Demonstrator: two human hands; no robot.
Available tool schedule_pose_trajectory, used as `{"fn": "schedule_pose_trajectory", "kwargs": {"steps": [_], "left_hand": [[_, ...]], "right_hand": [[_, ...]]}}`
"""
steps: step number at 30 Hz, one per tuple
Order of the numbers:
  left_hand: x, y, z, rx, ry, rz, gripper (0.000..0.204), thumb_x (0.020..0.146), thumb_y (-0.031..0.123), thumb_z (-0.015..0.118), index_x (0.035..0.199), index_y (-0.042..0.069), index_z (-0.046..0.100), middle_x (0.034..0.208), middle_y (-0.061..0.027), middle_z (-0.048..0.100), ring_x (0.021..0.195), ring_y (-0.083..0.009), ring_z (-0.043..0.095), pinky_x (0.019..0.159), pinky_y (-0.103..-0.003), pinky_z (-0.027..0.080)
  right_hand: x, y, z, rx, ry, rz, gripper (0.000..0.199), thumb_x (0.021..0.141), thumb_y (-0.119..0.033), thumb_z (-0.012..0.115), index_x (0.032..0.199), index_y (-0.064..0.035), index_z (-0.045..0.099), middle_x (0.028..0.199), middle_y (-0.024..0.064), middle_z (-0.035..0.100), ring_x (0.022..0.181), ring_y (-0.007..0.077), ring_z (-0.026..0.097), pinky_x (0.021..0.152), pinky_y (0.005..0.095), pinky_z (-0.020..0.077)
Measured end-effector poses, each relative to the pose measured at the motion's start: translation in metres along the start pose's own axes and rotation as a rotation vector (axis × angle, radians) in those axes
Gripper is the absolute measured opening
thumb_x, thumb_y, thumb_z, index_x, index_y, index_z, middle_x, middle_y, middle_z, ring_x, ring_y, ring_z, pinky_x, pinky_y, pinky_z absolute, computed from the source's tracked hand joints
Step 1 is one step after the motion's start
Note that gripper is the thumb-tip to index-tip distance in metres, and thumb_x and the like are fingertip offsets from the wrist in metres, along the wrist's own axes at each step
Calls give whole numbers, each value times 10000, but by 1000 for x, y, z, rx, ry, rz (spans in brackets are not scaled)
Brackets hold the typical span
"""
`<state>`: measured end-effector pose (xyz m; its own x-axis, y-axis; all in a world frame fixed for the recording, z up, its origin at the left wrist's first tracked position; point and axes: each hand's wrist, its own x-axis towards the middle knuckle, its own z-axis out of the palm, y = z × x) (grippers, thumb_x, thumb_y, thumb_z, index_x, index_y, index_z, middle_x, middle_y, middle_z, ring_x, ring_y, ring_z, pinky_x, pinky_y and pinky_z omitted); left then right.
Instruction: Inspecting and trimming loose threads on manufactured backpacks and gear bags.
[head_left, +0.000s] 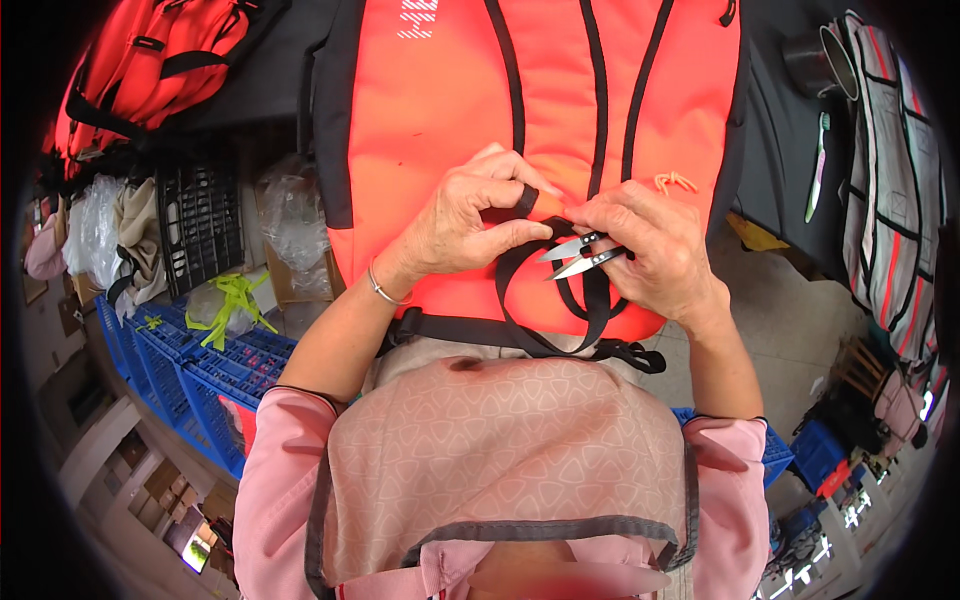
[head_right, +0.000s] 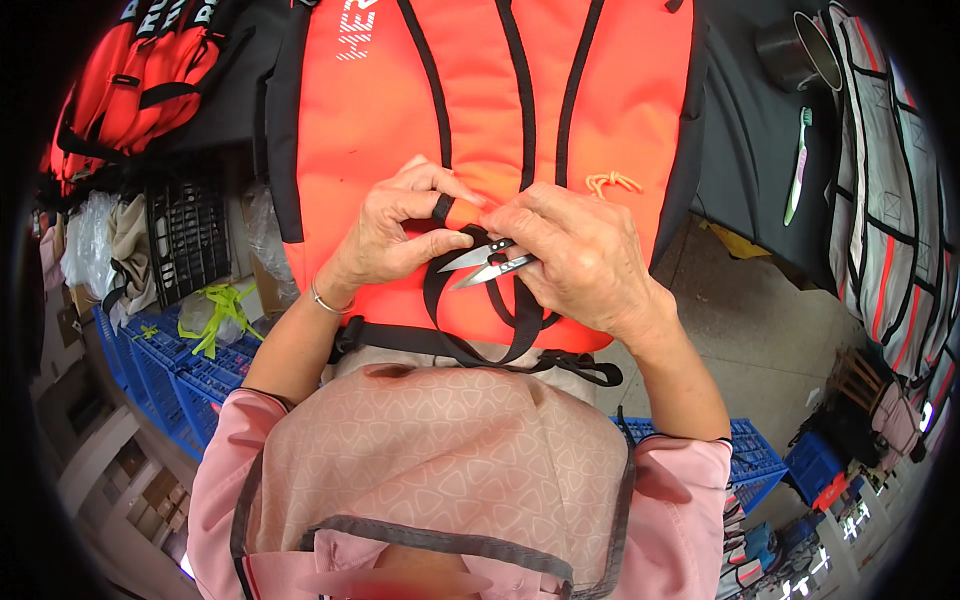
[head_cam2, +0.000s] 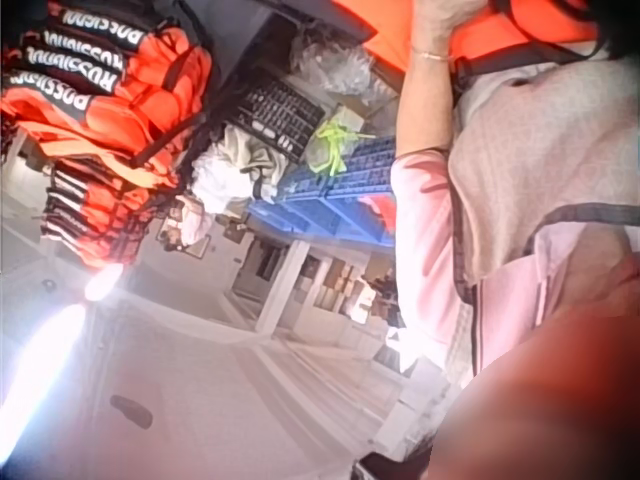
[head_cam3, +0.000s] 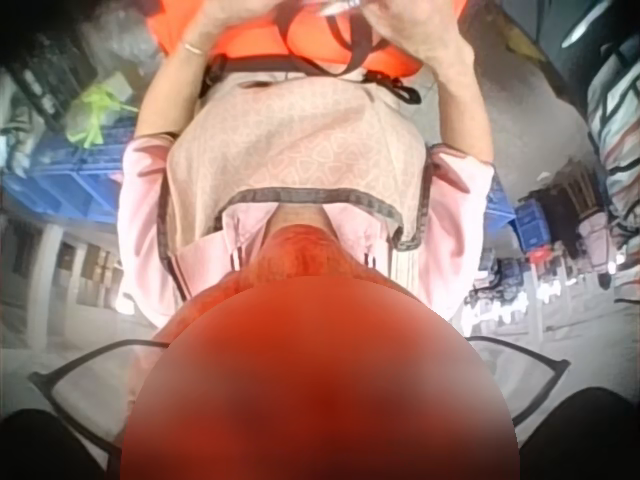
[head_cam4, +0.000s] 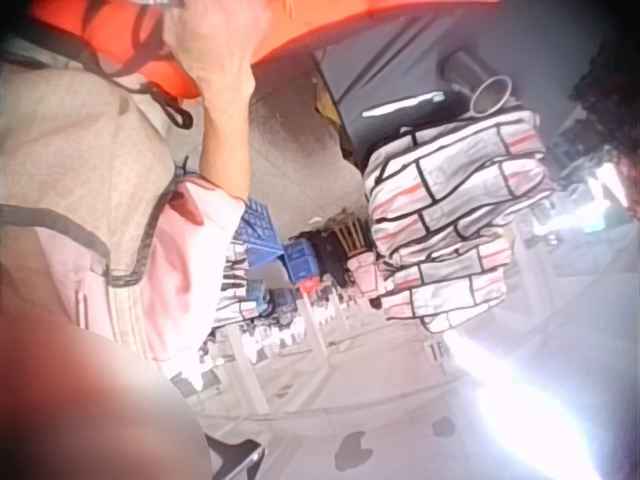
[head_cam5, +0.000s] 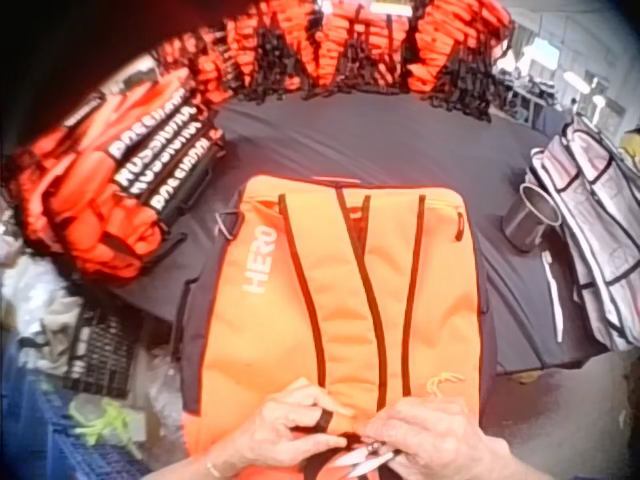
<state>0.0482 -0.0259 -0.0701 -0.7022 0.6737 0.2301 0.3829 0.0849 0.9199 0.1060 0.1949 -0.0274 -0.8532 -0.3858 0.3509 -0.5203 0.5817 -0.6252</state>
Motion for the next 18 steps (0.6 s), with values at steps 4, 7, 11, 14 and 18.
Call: {"fn": "schedule_pose_trajectory", "kwargs": {"steps": [4, 7, 11, 14, 18], "left_hand": [[0, 0, 0, 22, 1, 13, 171, 688, 102, 821, 789, 32, 701, 936, -26, 666, 778, -180, 498, 713, -307, 424], [-1, -1, 0, 34, -2, 0, 172, 684, 108, 825, 779, 34, 702, 930, -26, 663, 770, -184, 492, 709, -309, 423], [0, 1, 0, 23, 4, 11, 191, 676, 114, 832, 772, 27, 691, 927, -32, 661, 772, -188, 492, 709, -315, 422], [1, 0, 0, 26, 0, 13, 201, 673, 113, 835, 778, 26, 687, 927, -37, 661, 779, -187, 498, 714, -315, 422], [1, -3, 0, 14, -11, 5, 202, 678, 115, 831, 798, 30, 692, 934, -39, 666, 789, -187, 505, 724, -313, 422]], "right_hand": [[5, -5, -2, -76, -10, -27, 285, 614, -5, 706, 893, -54, 669, 753, 35, 584, 615, 200, 612, 504, 316, 468], [7, -5, -3, -186, -48, -85, 302, 600, -34, 702, 893, -50, 632, 739, 30, 532, 628, 199, 598, 513, 317, 470], [6, -4, 2, -242, -95, -161, 356, 601, -91, 714, 927, -43, 579, 781, 45, 498, 662, 198, 586, 519, 324, 470], [5, -4, 6, -230, -86, -142, 366, 607, -102, 719, 932, -39, 564, 799, 54, 494, 689, 197, 585, 522, 326, 474], [-3, -1, 11, -242, -57, -76, 356, 622, -110, 726, 928, -38, 559, 806, 58, 493, 693, 210, 582, 520, 331, 475]]}}
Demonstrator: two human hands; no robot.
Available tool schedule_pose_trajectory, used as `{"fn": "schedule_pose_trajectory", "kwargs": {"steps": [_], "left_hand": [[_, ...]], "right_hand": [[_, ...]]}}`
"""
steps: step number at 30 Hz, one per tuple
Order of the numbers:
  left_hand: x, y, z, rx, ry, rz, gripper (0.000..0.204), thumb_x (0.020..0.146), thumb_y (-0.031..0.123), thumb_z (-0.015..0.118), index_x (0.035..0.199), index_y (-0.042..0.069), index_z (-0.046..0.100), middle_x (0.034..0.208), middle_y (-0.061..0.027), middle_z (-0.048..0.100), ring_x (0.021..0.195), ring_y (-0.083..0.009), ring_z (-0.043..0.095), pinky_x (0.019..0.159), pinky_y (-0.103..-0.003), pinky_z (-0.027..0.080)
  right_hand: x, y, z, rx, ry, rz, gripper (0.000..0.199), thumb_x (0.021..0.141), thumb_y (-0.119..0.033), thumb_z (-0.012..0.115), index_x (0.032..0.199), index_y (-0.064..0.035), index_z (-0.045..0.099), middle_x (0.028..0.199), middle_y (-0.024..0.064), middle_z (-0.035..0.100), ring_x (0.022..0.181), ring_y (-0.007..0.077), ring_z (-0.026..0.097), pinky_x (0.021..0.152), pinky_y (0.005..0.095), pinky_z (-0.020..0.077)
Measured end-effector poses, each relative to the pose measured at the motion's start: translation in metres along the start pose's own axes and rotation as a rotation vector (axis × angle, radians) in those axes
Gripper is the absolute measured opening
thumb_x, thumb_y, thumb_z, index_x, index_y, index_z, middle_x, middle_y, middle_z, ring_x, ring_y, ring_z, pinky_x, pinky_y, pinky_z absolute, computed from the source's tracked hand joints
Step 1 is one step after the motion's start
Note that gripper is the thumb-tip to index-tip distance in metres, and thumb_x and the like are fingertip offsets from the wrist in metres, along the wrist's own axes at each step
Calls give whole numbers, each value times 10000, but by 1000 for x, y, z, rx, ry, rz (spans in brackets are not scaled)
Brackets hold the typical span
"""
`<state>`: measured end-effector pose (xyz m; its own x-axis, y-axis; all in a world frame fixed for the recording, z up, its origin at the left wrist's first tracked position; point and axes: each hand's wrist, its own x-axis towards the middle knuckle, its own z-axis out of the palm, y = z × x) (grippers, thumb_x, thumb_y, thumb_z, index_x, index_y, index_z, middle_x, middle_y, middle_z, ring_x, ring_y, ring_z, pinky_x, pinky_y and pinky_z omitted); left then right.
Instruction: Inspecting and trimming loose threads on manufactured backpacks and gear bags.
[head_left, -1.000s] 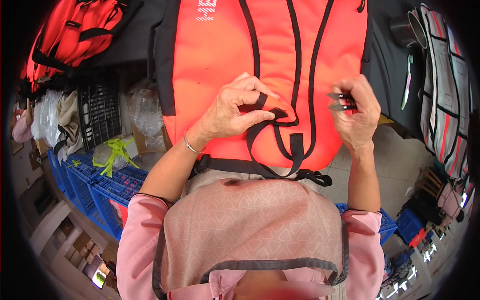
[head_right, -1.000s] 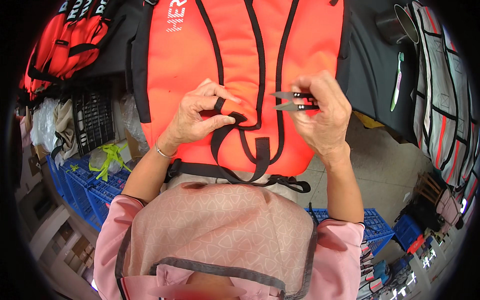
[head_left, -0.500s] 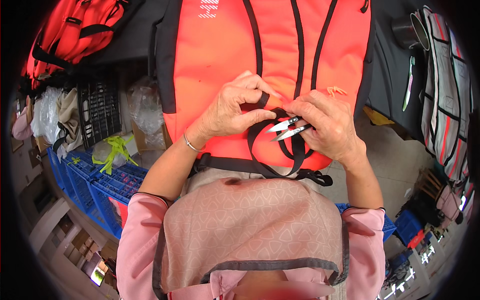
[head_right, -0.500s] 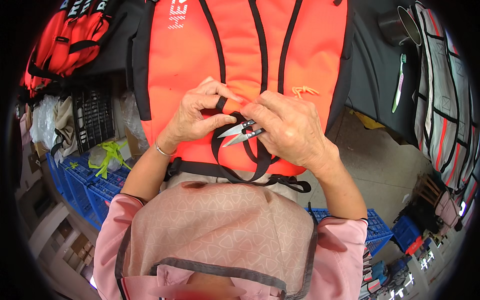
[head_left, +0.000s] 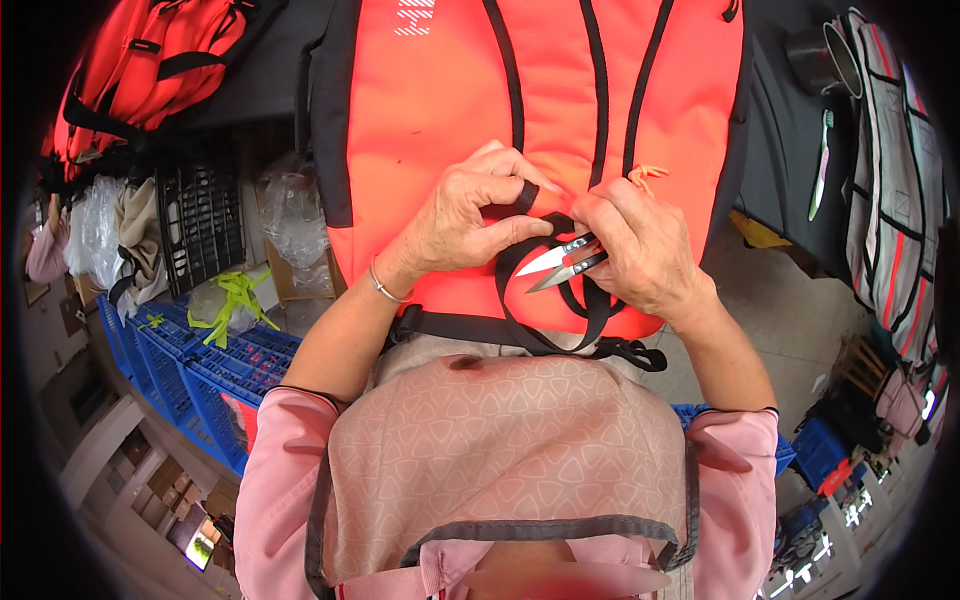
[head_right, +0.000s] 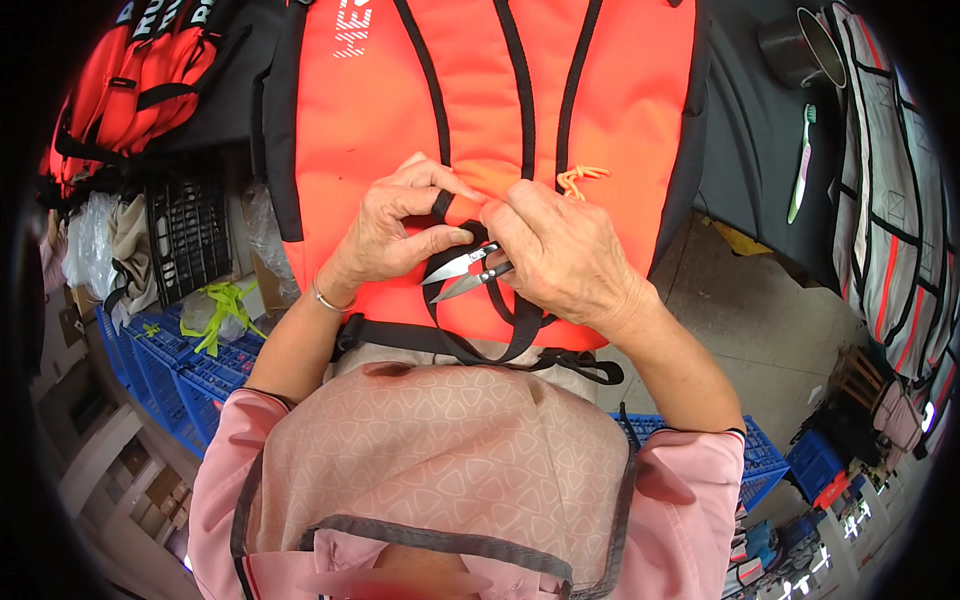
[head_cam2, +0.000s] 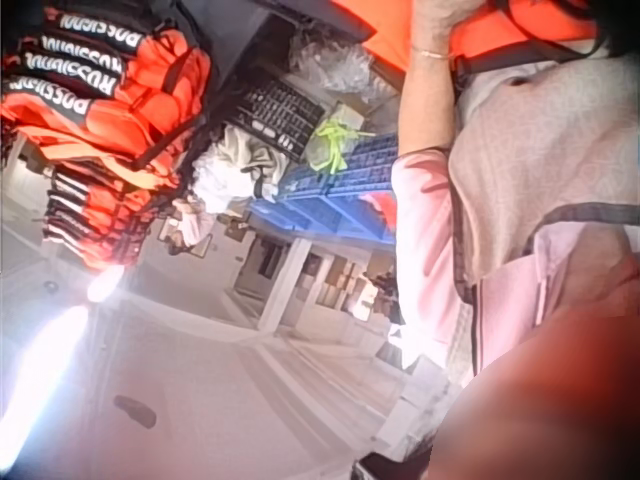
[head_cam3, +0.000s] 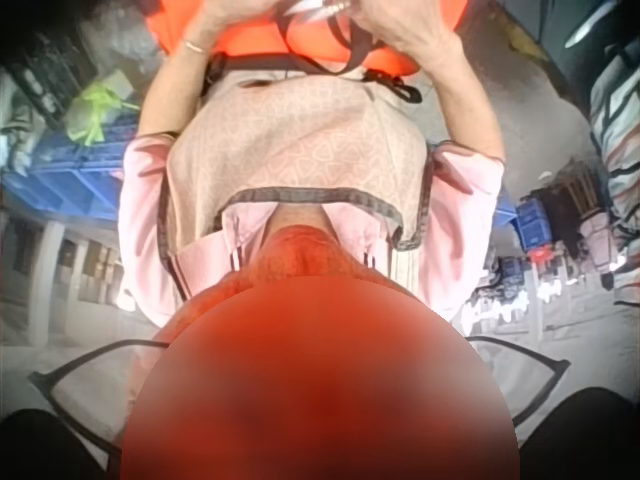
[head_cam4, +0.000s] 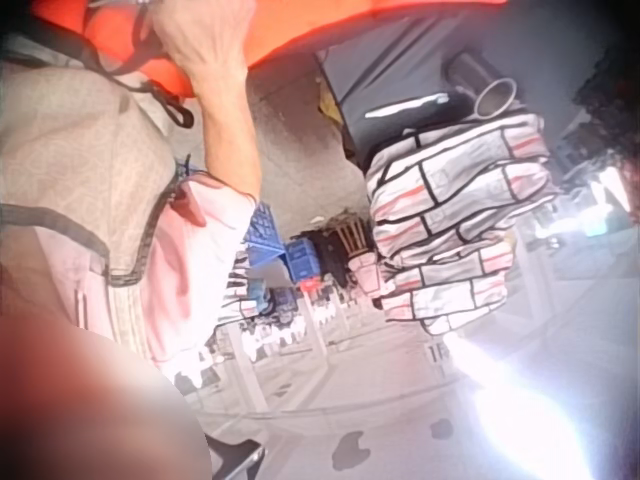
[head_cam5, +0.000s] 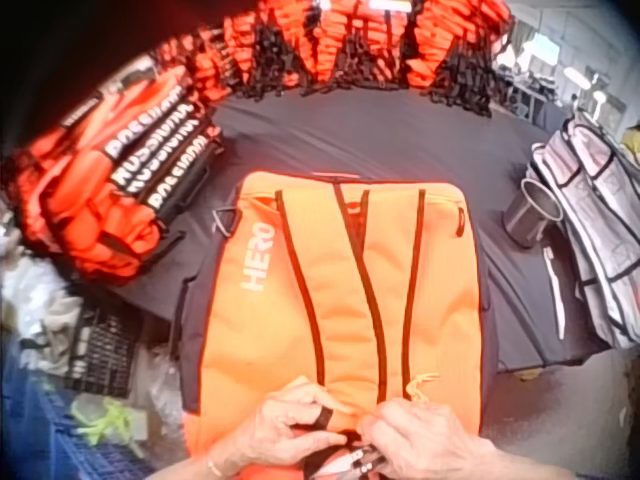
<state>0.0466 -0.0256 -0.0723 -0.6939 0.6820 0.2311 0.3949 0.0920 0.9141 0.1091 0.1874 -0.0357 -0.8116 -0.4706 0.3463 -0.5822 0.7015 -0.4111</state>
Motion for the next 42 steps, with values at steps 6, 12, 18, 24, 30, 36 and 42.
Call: {"fn": "schedule_pose_trajectory", "kwargs": {"steps": [6, 12, 18, 24, 30, 36, 42], "left_hand": [[-2, -1, 2, -35, 19, -22, 193, 698, 116, 818, 859, 53, 731, 960, -29, 678, 799, -177, 511, 742, -313, 426], [-3, -4, -4, -144, -23, -57, 221, 758, 118, 772, 973, 75, 744, 1046, -30, 683, 942, -184, 552, 867, -317, 443], [-2, -5, -12, -332, -77, -140, 202, 795, 125, 742, 990, 70, 740, 1109, -44, 672, 1063, -209, 536, 969, -362, 420], [-3, -9, -11, -380, -76, -117, 194, 809, 115, 725, 996, 64, 738, 1126, -56, 668, 1100, -212, 528, 978, -374, 420], [-2, -12, -16, -368, -122, -126, 205, 816, 124, 732, 1005, 46, 734, 1135, -83, 643, 1128, -223, 542, 1010, -389, 409], [-2, -16, -15, -394, -111, -91, 220, 815, 139, 719, 1013, 43, 725, 1138, -78, 662, 1094, -224, 554, 984, -376, 422], [0, -16, -17, -358, -136, -47, 202, 810, 148, 724, 981, 39, 725, 1119, -76, 667, 1075, -224, 555, 966, -372, 425]], "right_hand": [[-1, 17, -19, -13, 237, 116, 313, 652, 14, 705, 929, -25, 563, 790, 70, 533, 651, 215, 569, 528, 331, 484], [-13, 15, -37, 360, 136, 458, 362, 721, -42, 774, 1050, -10, 626, 875, 70, 618, 794, 179, 627, 672, 279, 510], [-11, 3, -27, 652, 18, 606, 369, 778, -121, 786, 1095, -2, 639, 961, 68, 645, 883, 152, 618, 774, 274, 501], [0, 9, -20, 526, -13, 419, 232, 801, -109, 761, 973, 9, 660, 865, 78, 649, 781, 173, 606, 697, 293, 488], [6, 19, -21, 472, -62, 327, 215, 792, -92, 763, 955, 13, 670, 875, 87, 654, 778, 175, 608, 699, 289, 487], [15, 27, -23, 444, -92, 230, 217, 768, -99, 773, 933, 0, 672, 827, 70, 658, 744, 186, 590, 676, 293, 473], [20, 35, -24, 450, -121, 160, 214, 751, -117, 780, 906, -17, 673, 812, 42, 668, 700, 169, 551, 691, 302, 431]]}}
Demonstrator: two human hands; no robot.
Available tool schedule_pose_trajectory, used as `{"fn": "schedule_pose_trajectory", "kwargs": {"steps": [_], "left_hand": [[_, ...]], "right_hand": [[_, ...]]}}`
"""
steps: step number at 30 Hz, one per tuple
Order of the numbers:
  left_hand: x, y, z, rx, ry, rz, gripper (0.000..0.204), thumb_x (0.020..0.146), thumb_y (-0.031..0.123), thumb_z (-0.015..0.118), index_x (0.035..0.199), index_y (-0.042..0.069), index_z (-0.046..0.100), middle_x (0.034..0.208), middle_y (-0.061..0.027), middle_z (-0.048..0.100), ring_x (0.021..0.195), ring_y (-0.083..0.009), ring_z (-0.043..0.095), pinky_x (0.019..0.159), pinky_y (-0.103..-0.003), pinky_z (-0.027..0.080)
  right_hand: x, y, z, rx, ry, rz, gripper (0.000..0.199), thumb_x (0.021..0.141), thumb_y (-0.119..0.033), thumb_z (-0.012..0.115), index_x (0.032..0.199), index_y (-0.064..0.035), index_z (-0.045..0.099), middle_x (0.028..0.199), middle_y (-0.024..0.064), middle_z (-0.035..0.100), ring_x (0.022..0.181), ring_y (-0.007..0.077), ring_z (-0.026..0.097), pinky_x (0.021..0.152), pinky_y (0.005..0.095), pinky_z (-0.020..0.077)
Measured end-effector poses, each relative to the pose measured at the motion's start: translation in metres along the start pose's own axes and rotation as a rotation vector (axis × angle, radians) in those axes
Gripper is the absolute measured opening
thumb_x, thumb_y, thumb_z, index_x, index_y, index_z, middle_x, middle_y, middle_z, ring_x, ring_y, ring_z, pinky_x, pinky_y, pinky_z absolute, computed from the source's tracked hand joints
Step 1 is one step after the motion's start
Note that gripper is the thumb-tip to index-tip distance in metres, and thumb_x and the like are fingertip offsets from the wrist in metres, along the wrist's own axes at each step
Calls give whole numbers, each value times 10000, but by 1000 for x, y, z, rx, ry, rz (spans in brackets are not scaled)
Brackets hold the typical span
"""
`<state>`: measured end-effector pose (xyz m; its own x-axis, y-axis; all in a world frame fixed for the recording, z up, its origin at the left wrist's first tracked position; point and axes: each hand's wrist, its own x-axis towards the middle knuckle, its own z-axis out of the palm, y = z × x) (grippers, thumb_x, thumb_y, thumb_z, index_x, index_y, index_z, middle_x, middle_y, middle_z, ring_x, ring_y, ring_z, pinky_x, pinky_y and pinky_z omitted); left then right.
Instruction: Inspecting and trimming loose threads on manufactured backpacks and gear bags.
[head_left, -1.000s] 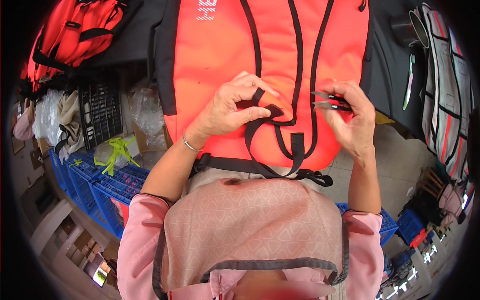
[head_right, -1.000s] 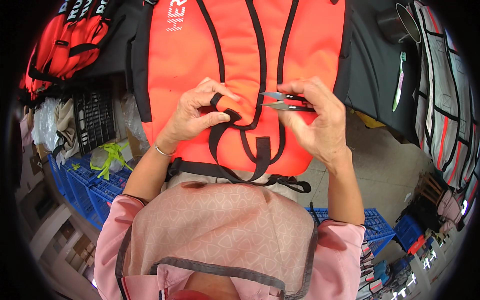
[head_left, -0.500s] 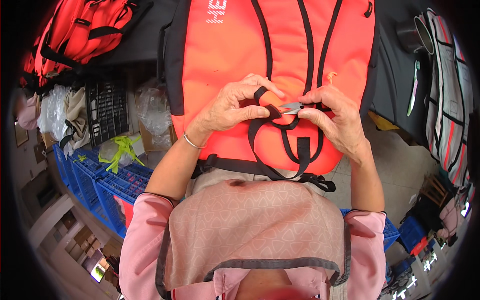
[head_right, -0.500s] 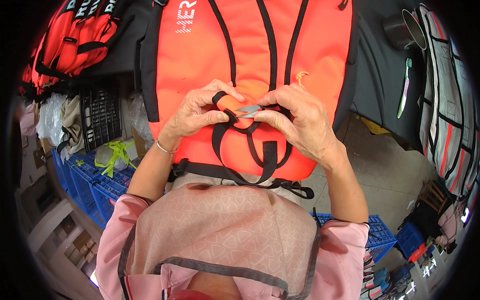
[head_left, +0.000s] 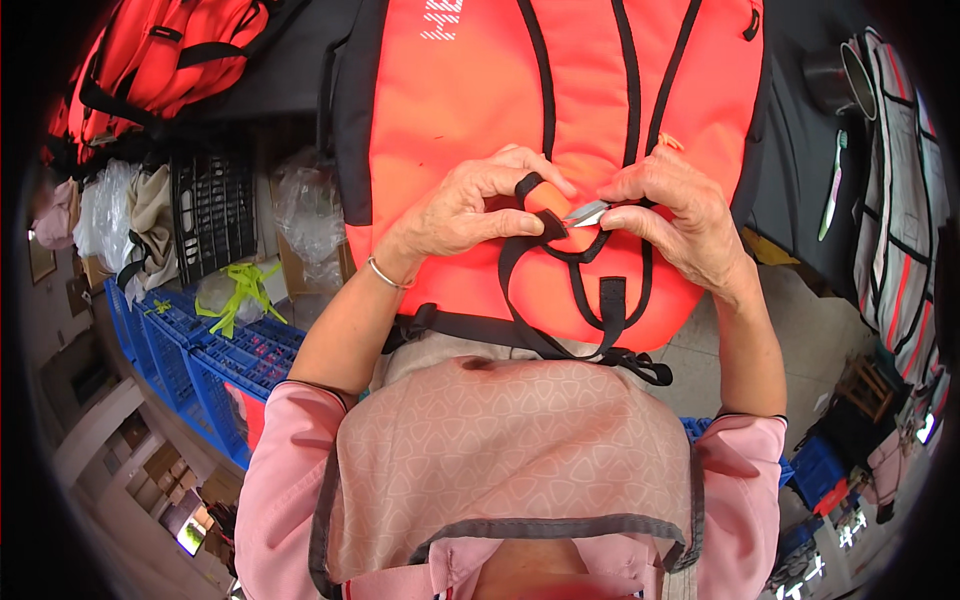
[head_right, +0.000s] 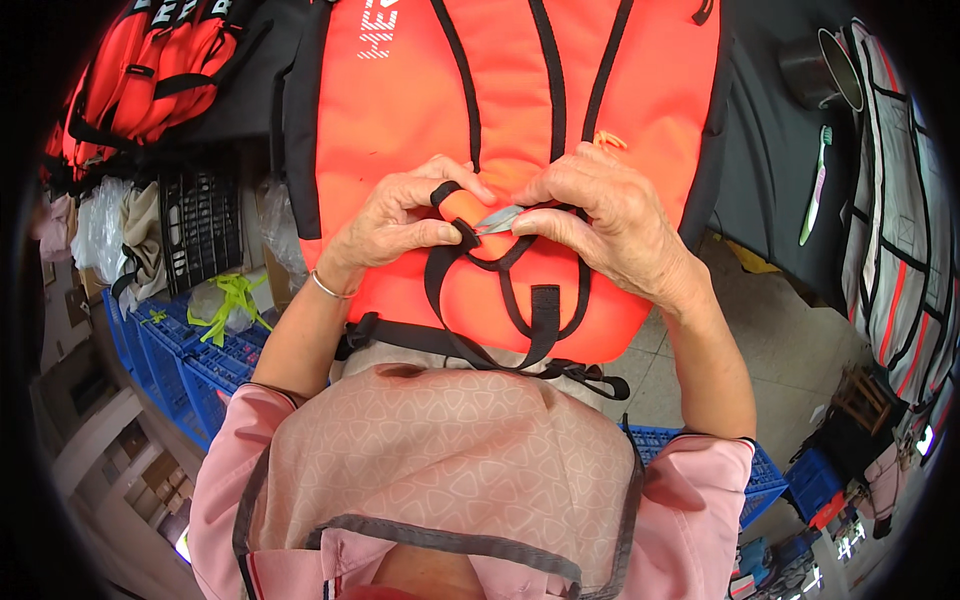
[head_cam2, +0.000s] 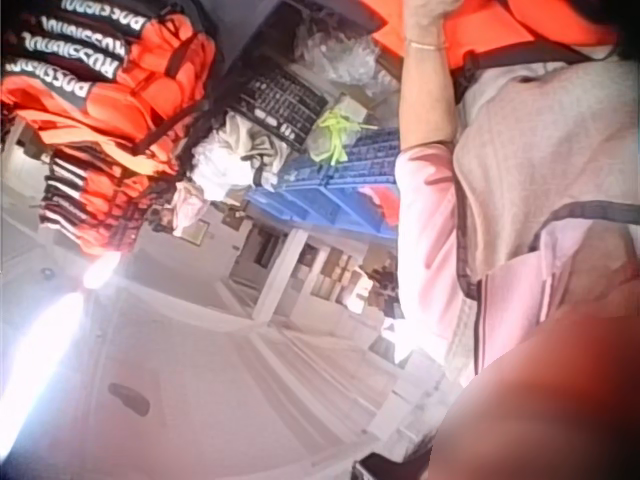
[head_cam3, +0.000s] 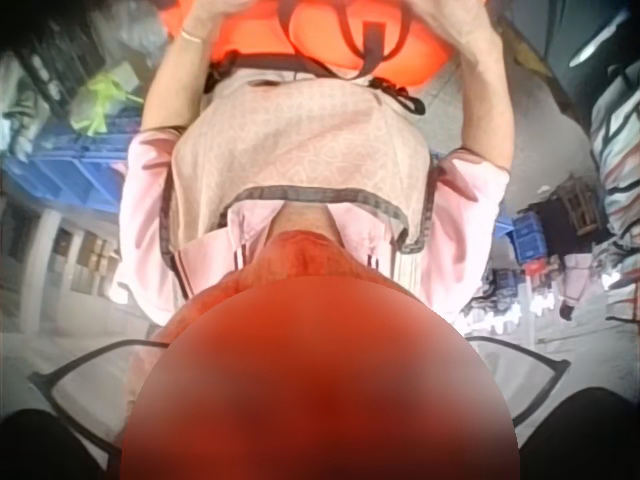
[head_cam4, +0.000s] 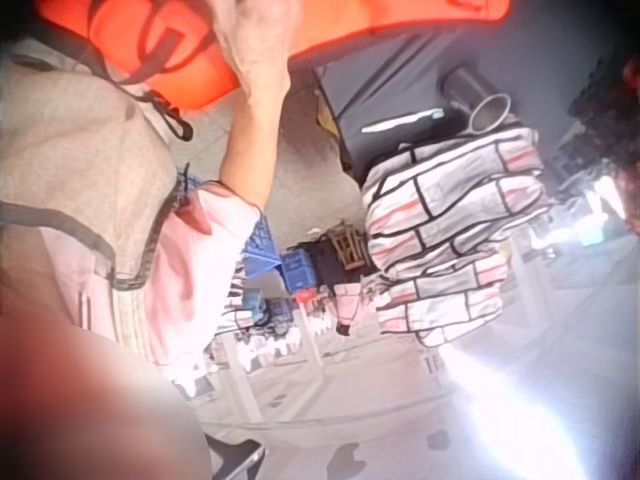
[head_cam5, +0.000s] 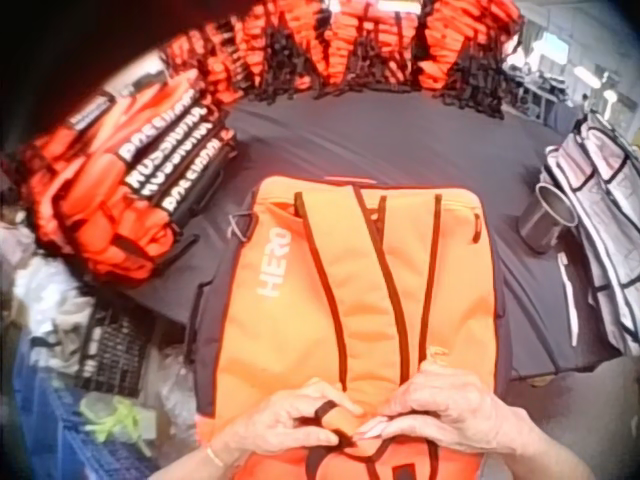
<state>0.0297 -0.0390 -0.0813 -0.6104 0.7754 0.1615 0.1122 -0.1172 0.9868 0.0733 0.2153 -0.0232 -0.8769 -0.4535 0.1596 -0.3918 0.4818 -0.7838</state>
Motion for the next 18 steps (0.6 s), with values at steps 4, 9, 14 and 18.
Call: {"fn": "schedule_pose_trajectory", "kwargs": {"steps": [4, 9, 14, 18], "left_hand": [[0, -1, 0, 13, -13, -10, 189, 809, 143, 726, 966, 38, 725, 1112, -70, 669, 1043, -212, 555, 946, -366, 429], [-2, -4, -1, -68, -27, -93, 229, 822, 153, 738, 1002, 13, 716, 1137, -86, 642, 1095, -216, 542, 992, -364, 410], [0, 1, 1, -27, -27, -80, 225, 820, 154, 736, 992, 11, 718, 1130, -86, 651, 1096, -216, 546, 997, -371, 409], [0, 0, 2, -4, 1, -41, 179, 810, 138, 732, 954, 32, 728, 1126, -63, 672, 1050, -208, 553, 951, -357, 431]], "right_hand": [[3, 1, -3, -94, -31, -68, 214, 741, -126, 784, 893, -22, 676, 803, 37, 669, 677, 171, 525, 704, 309, 413], [0, -2, 4, -68, 31, -41, 163, 759, -123, 777, 857, -27, 688, 742, 45, 634, 650, 180, 526, 637, 312, 423], [-15, 0, 13, 165, 112, 93, 109, 782, -97, 765, 826, -23, 697, 735, 53, 650, 663, 177, 565, 617, 297, 460], [-19, -5, 13, 217, 195, 177, 92, 790, -71, 756, 824, -9, 697, 800, 85, 692, 714, 188, 614, 673, 289, 498]]}}
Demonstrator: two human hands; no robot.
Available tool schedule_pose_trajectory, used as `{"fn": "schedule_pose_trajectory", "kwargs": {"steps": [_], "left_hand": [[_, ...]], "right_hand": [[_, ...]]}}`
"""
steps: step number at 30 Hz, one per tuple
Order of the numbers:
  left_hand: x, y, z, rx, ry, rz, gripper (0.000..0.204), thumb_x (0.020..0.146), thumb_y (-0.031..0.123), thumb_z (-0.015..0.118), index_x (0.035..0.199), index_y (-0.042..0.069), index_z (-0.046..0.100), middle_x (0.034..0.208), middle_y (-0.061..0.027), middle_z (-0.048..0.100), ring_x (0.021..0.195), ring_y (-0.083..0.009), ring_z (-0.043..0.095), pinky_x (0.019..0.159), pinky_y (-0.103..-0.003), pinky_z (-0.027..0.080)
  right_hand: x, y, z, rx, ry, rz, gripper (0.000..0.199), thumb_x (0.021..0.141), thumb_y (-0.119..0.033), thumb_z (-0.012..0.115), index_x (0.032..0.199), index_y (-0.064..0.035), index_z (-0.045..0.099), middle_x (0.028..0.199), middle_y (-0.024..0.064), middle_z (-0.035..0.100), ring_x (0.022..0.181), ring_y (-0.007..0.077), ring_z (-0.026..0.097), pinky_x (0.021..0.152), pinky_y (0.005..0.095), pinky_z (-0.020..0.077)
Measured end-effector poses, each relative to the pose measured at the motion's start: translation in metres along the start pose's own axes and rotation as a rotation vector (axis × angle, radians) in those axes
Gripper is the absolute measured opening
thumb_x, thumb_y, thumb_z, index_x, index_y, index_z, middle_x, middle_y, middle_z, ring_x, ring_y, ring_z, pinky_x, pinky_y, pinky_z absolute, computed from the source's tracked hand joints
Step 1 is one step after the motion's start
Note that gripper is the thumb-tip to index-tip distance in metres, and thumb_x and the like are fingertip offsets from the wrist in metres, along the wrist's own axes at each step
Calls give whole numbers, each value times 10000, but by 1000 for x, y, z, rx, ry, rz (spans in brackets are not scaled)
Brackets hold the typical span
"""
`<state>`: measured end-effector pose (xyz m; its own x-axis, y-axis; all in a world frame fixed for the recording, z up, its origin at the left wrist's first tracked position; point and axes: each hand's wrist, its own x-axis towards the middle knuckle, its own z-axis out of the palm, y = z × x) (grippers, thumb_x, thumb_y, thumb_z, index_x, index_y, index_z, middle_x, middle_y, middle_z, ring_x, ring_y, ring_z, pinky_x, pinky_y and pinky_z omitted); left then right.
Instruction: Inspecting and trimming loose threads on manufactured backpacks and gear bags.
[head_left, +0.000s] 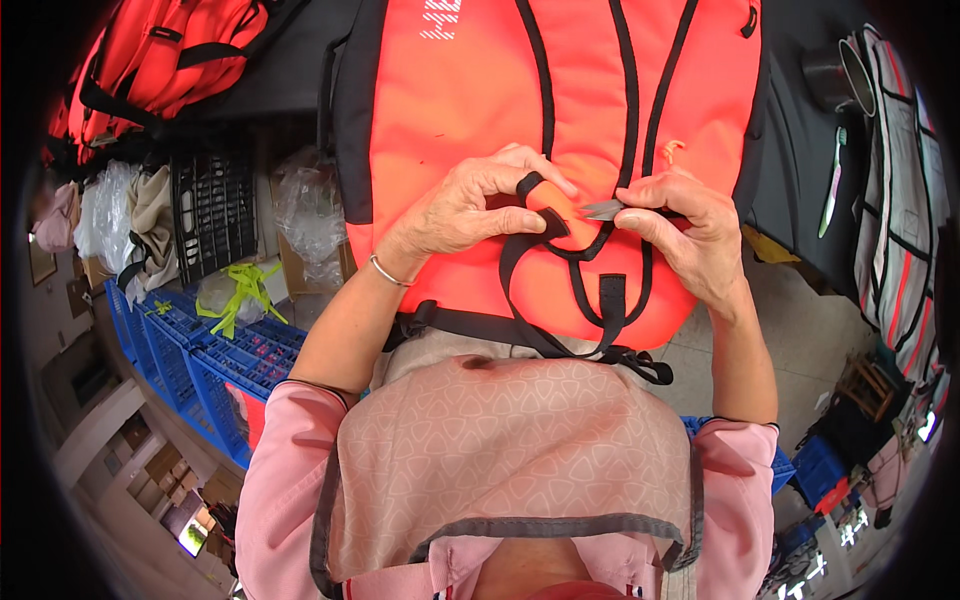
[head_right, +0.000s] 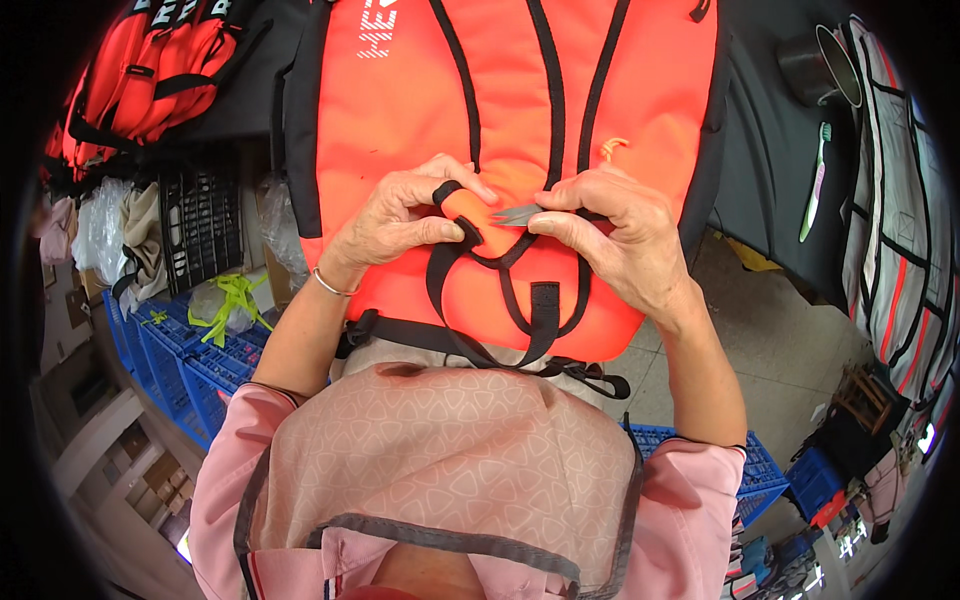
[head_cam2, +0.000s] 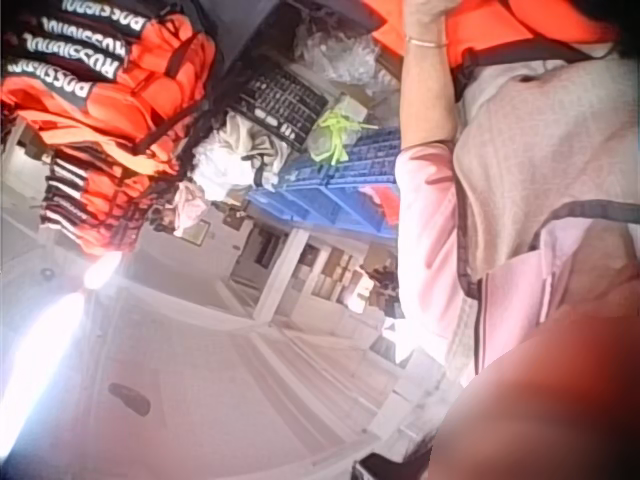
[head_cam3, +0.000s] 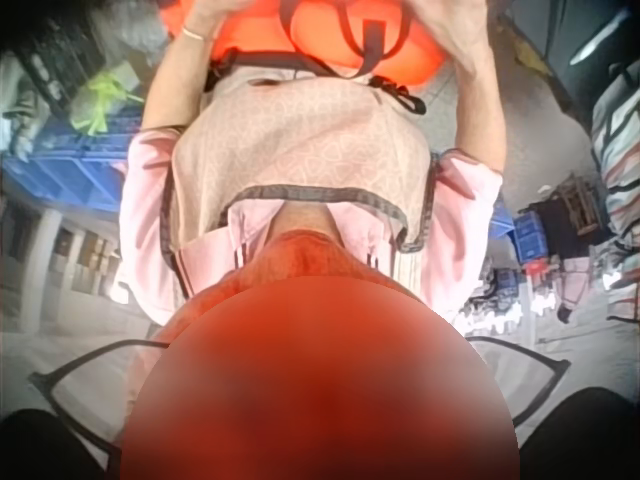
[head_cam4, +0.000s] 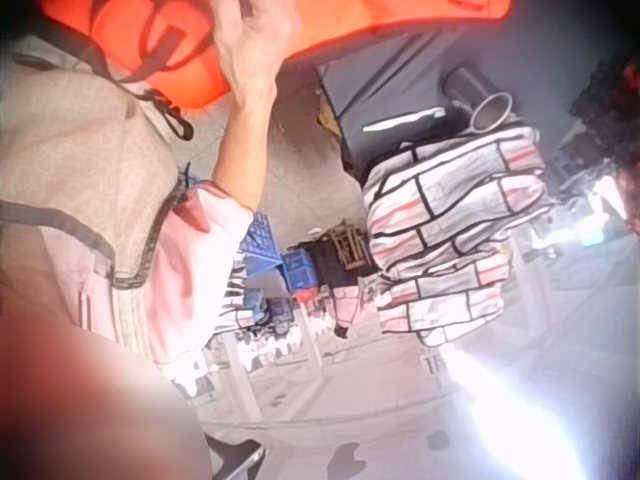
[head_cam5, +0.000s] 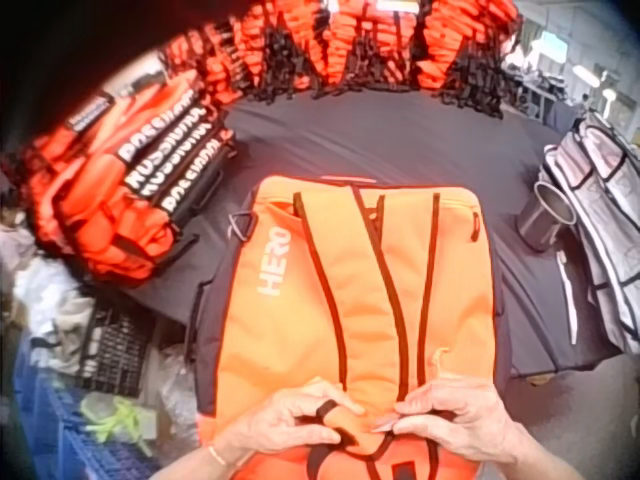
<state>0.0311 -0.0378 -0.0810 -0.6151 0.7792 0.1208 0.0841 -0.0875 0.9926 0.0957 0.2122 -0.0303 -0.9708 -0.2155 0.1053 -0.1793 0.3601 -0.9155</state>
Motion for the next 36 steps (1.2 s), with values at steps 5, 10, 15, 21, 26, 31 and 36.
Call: {"fn": "schedule_pose_trajectory", "kwargs": {"steps": [5, 10, 15, 21, 26, 31, 36], "left_hand": [[2, 0, 0, -3, -6, 5, 190, 811, 143, 732, 970, 38, 730, 1122, -58, 674, 1057, -208, 554, 955, -359, 430], [0, 2, 0, 15, -3, -6, 212, 812, 150, 733, 996, 46, 731, 1117, -52, 674, 1060, -210, 555, 960, -365, 428], [-1, -3, -1, -24, 9, 14, 227, 814, 160, 733, 1011, 48, 726, 1113, -55, 673, 1063, -215, 558, 972, -374, 424], [0, -2, 0, -17, 4, 8, 223, 817, 166, 731, 1004, 44, 724, 1113, -59, 672, 1067, -217, 556, 967, -372, 425], [1, 0, 0, -22, 1, 7, 221, 820, 171, 730, 999, 42, 726, 1108, -59, 672, 1051, -215, 552, 959, -366, 424], [0, -2, -1, -43, 6, -1, 214, 825, 177, 729, 989, 39, 726, 1108, -59, 672, 1035, -211, 547, 951, -362, 422], [2, -5, -6, -7, -75, 5, 214, 828, 207, 730, 963, 40, 727, 1094, -68, 662, 1028, -207, 547, 955, -357, 411]], "right_hand": [[1, -6, -2, -130, -7, -63, 151, 756, -45, 775, 853, 26, 684, 833, 114, 701, 787, 205, 646, 724, 303, 504], [5, -10, -3, -280, -47, -148, 160, 741, -73, 788, 827, 2, 676, 803, 97, 703, 743, 206, 635, 675, 311, 485], [6, -8, -3, -307, -52, -202, 160, 735, -78, 792, 810, -11, 668, 797, 86, 701, 718, 199, 619, 657, 308, 477], [7, -7, -3, -303, -36, -231, 164, 728, -80, 795, 809, -14, 668, 792, 84, 698, 701, 200, 607, 651, 306, 473], [9, -7, -1, -296, -34, -261, 171, 724, -88, 799, 810, -14, 671, 799, 84, 693, 701, 202, 604, 639, 310, 466], [11, -6, 0, -334, -25, -281, 158, 728, -130, 791, 803, -52, 677, 745, 25, 638, 646, 175, 541, 602, 312, 436], [20, -4, -4, -384, -60, -398, 174, 718, -139, 794, 816, -59, 674, 748, 23, 619, 667, 183, 520, 601, 321, 425]]}}
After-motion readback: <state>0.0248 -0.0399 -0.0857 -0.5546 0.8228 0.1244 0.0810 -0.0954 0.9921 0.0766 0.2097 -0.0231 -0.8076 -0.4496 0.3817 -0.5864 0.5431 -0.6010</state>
